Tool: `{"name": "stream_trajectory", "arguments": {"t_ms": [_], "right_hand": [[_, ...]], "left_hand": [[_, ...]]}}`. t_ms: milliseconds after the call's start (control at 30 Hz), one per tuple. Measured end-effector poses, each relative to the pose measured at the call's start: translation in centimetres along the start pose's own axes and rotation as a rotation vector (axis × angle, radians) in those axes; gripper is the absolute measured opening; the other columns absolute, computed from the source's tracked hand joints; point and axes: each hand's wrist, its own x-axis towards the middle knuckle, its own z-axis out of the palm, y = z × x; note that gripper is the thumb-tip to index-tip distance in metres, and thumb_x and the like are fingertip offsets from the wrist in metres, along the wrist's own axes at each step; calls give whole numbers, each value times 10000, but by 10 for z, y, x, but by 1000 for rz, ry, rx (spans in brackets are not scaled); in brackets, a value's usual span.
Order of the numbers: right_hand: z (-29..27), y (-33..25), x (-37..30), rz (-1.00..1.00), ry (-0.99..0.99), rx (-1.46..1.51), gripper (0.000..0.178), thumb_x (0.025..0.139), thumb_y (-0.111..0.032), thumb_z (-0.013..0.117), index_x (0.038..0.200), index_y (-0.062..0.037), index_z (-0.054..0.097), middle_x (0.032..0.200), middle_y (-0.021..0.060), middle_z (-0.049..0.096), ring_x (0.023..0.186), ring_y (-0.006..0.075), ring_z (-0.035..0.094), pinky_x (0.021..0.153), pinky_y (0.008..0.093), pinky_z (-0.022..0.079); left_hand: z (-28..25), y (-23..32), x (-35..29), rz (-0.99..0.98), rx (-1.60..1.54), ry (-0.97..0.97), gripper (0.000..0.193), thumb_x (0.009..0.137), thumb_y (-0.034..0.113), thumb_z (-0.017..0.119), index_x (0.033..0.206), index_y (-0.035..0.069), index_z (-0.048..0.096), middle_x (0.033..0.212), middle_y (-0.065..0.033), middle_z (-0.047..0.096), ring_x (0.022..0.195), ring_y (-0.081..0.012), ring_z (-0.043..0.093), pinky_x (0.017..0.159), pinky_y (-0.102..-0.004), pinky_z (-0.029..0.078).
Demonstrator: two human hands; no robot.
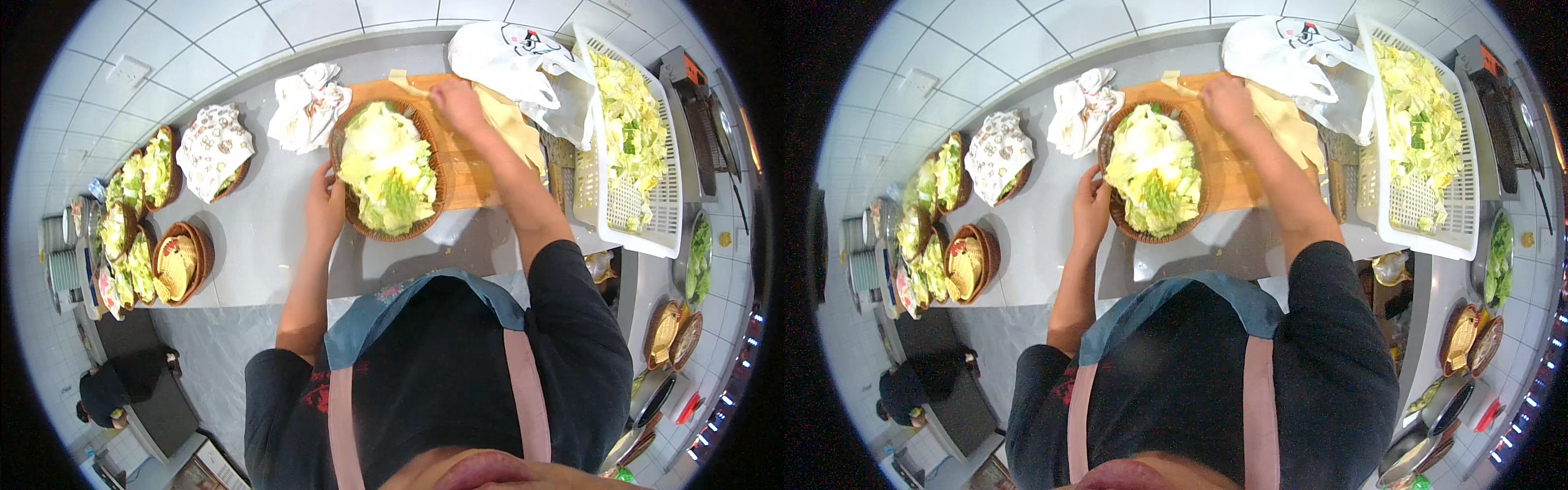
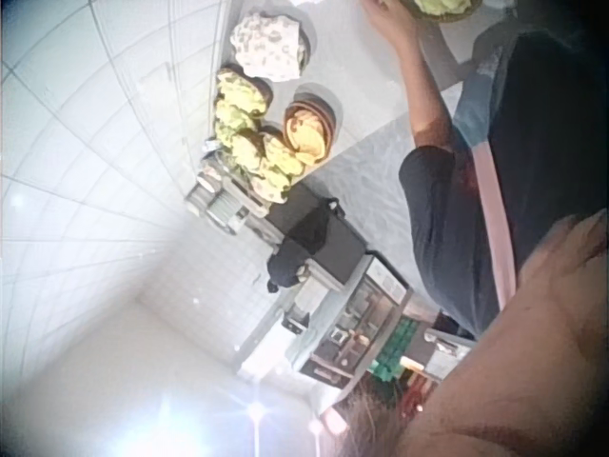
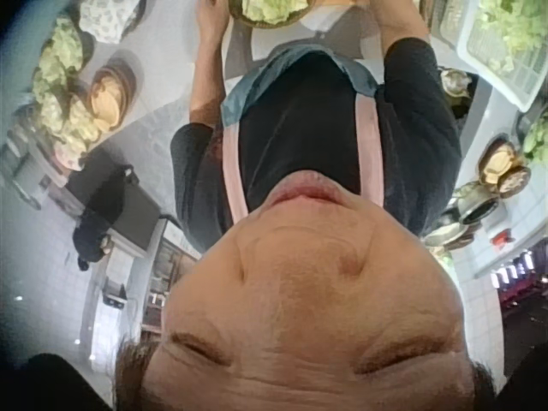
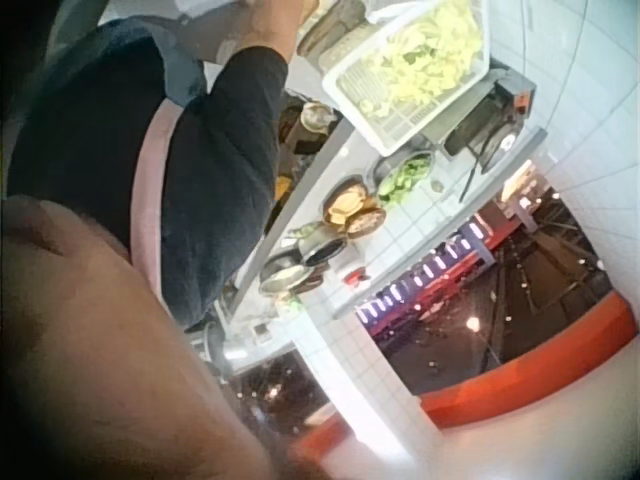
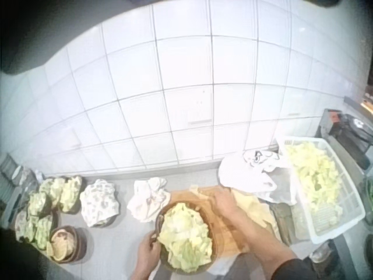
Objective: The person assembles food items in small woven baskets. They place shredded cabbage and thin yellow slices into each basket, then cover them with patterned cloths. The process is repeated for multiple baskets on a tiled kitchen counter.
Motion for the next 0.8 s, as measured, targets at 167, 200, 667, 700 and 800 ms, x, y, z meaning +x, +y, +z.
{"name": "stream_trajectory", "arguments": {"t_ms": [167, 200, 667, 700, 800], "right_hand": [[-77, 6, 3, 509, -113, 747, 235, 905, -323, 582, 949, -93, 603, 719, 3, 540, 628, 112, 507, 640, 264, 470], [-101, -1, 3, 575, -153, 820, 220, 910, -319, 587, 948, -103, 592, 696, -34, 507, 601, 69, 465, 636, 230, 462], [-226, -79, -48, -93, -866, 1026, 282, 847, -126, 669, 1108, -77, 574, 694, -60, 506, 616, 35, 465, 562, 190, 376], [-225, -76, -50, -80, -855, 983, 287, 843, -121, 671, 1108, -77, 572, 698, -62, 502, 626, 37, 462, 574, 195, 377], [-219, -71, -55, -44, -841, 868, 291, 833, -107, 676, 1102, -73, 571, 706, -65, 490, 660, 44, 458, 608, 207, 382]], "left_hand": [[8, 1, 15, -13, 0, -68, 443, 906, 178, 536, 1320, 44, 449, 1097, -172, 621, 937, -227, 620, 798, -335, 491], [9, -3, 20, 7, -18, -54, 447, 902, 174, 543, 1319, 44, 451, 1104, -171, 616, 937, -229, 617, 798, -337, 492], [35, 107, -16, 141, -583, -1072, 317, 895, 95, 588, 1201, 25, 541, 982, -51, 652, 901, -113, 600, 829, -254, 465], [31, 105, -18, 64, -547, -1011, 289, 890, 98, 598, 1167, 25, 562, 959, -41, 653, 879, -100, 596, 797, -244, 466], [10, 90, -19, -97, -410, -775, 154, 857, 107, 656, 991, 33, 638, 869, 6, 642, 790, -53, 580, 687, -207, 469]]}}
